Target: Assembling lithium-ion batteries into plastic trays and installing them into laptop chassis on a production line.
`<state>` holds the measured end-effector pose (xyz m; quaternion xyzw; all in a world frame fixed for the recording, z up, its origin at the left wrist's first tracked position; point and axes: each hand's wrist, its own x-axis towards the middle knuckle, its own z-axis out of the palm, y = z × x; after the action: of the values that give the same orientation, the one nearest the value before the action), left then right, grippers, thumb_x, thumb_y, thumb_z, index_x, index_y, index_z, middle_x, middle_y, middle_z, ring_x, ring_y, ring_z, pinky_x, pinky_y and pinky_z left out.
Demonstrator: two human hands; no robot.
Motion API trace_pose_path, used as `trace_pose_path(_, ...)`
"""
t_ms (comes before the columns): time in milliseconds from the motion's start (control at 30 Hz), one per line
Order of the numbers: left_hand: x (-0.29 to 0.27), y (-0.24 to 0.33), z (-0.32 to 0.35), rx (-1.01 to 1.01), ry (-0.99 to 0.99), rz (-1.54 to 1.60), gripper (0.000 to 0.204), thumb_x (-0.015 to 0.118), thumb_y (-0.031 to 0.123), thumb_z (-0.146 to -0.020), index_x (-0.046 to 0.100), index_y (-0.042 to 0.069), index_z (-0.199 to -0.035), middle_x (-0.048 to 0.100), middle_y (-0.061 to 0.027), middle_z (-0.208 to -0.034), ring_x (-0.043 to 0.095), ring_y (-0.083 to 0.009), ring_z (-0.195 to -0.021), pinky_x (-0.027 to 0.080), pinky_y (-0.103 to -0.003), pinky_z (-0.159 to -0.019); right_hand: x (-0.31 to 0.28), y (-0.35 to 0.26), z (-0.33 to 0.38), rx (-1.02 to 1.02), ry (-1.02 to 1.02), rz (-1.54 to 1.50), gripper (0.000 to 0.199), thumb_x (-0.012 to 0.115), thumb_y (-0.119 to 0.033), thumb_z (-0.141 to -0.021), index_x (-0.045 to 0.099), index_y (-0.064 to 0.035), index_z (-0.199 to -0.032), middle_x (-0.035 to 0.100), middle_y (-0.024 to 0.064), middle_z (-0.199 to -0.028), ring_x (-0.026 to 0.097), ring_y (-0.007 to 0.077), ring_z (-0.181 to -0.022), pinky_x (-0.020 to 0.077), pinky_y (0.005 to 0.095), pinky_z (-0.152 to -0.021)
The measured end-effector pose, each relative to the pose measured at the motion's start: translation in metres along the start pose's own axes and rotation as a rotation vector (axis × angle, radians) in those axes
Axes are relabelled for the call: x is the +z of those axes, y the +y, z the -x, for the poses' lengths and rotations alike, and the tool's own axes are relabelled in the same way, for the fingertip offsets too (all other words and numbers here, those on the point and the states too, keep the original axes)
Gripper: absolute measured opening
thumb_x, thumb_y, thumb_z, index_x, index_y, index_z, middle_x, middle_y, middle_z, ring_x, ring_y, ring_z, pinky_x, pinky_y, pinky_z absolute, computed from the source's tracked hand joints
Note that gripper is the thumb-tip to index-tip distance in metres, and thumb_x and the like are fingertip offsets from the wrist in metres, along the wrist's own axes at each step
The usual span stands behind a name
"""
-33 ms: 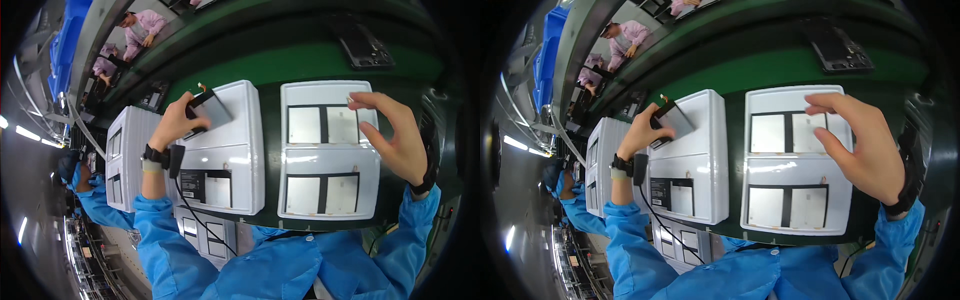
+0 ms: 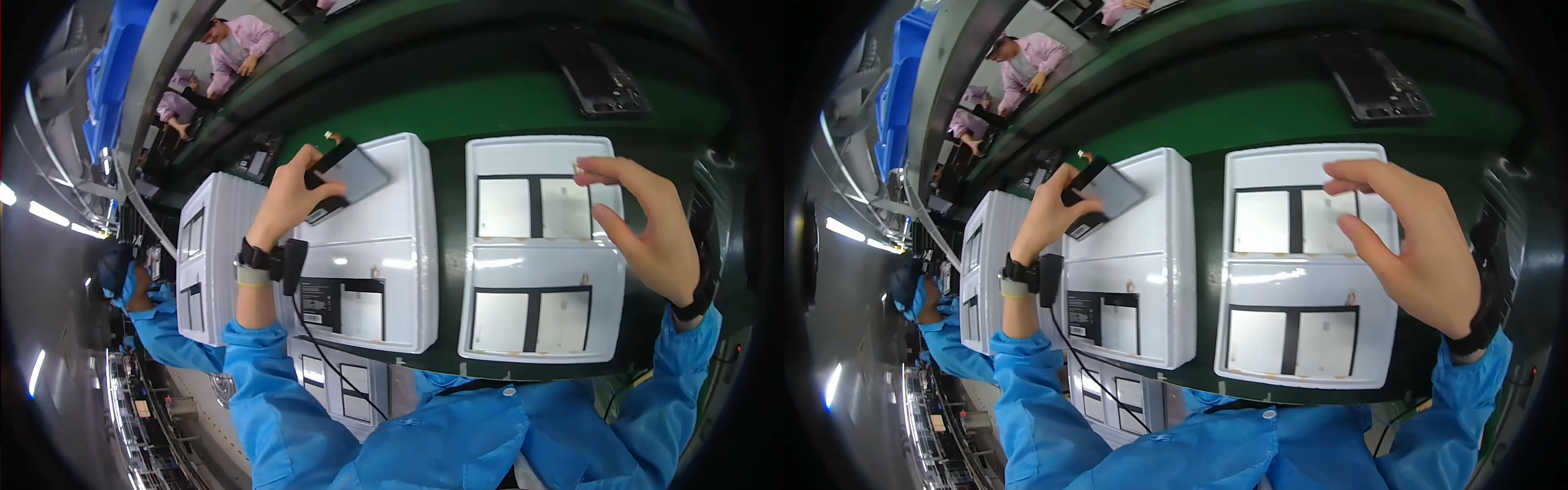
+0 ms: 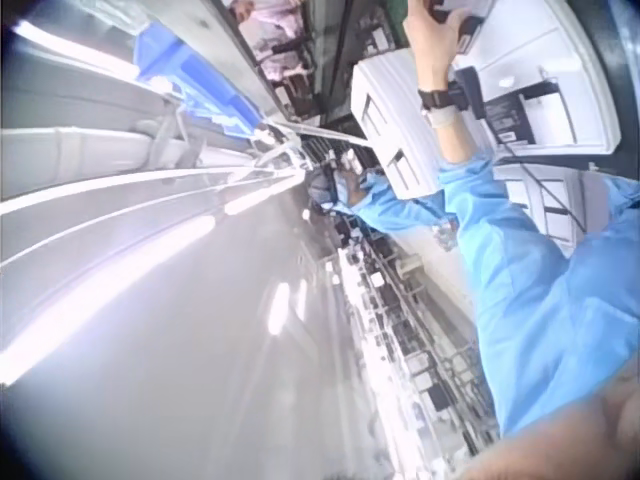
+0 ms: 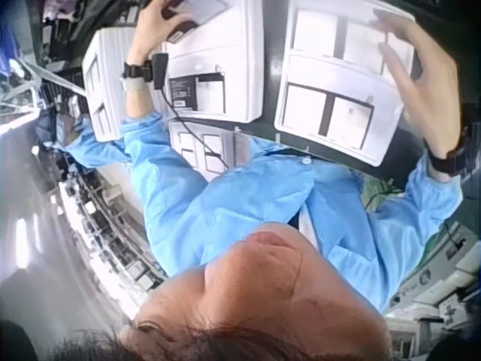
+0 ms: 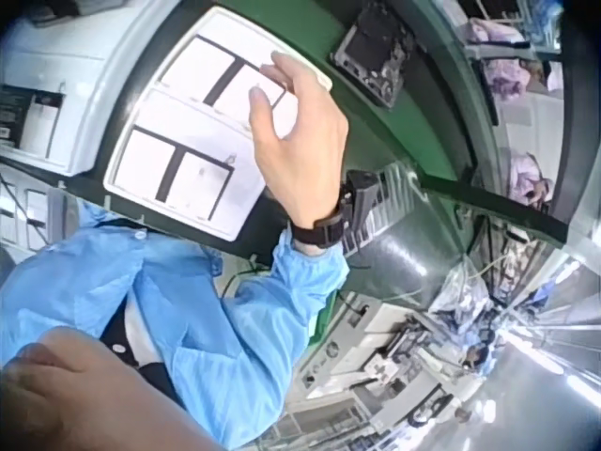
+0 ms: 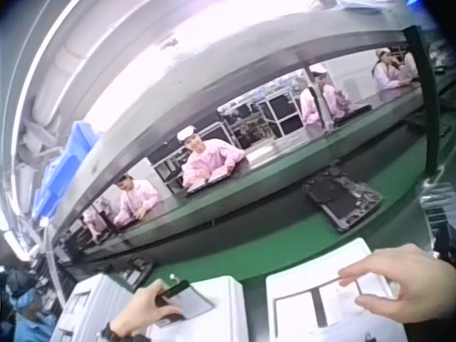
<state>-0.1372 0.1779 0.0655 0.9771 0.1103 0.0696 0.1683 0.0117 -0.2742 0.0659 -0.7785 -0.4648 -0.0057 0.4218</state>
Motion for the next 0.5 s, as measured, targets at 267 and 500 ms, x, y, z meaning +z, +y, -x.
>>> trace_pose_path(267, 0.071, 0.133, -0.066, 0.353, -0.064, 0.722, 0.051, 0.086, 0.015, -0.087, 0.056, 0.001, -0.125, 0.067, -0.0068, -0.112, 0.063, -0.0124, -0.106, 0.053, -0.029, -0.091, 0.036, 0.015, -0.043, 0.211, 0.128, -0.640, 0.038, 0.066, -0.003, -0.097, 0.061, 0.0028, -0.134, 0.068, 0.0093, -0.111, 0.066, 0.0150, -0.104, 0.0505, 0.0278, -0.096)
trace_pose_path(500, 0.167, 0.169, -0.087, 0.239, -0.208, 1.427, 0.042, 0.080, 0.011, -0.092, 0.053, 0.002, -0.122, 0.068, -0.0073, -0.112, 0.064, -0.0111, -0.106, 0.053, -0.027, -0.095, 0.043, 0.067, -0.040, 0.315, 0.344, -0.661, 0.026, 0.067, -0.003, -0.098, 0.064, 0.0036, -0.123, 0.070, 0.0049, -0.097, 0.064, 0.0082, -0.088, 0.0522, 0.0213, -0.083)
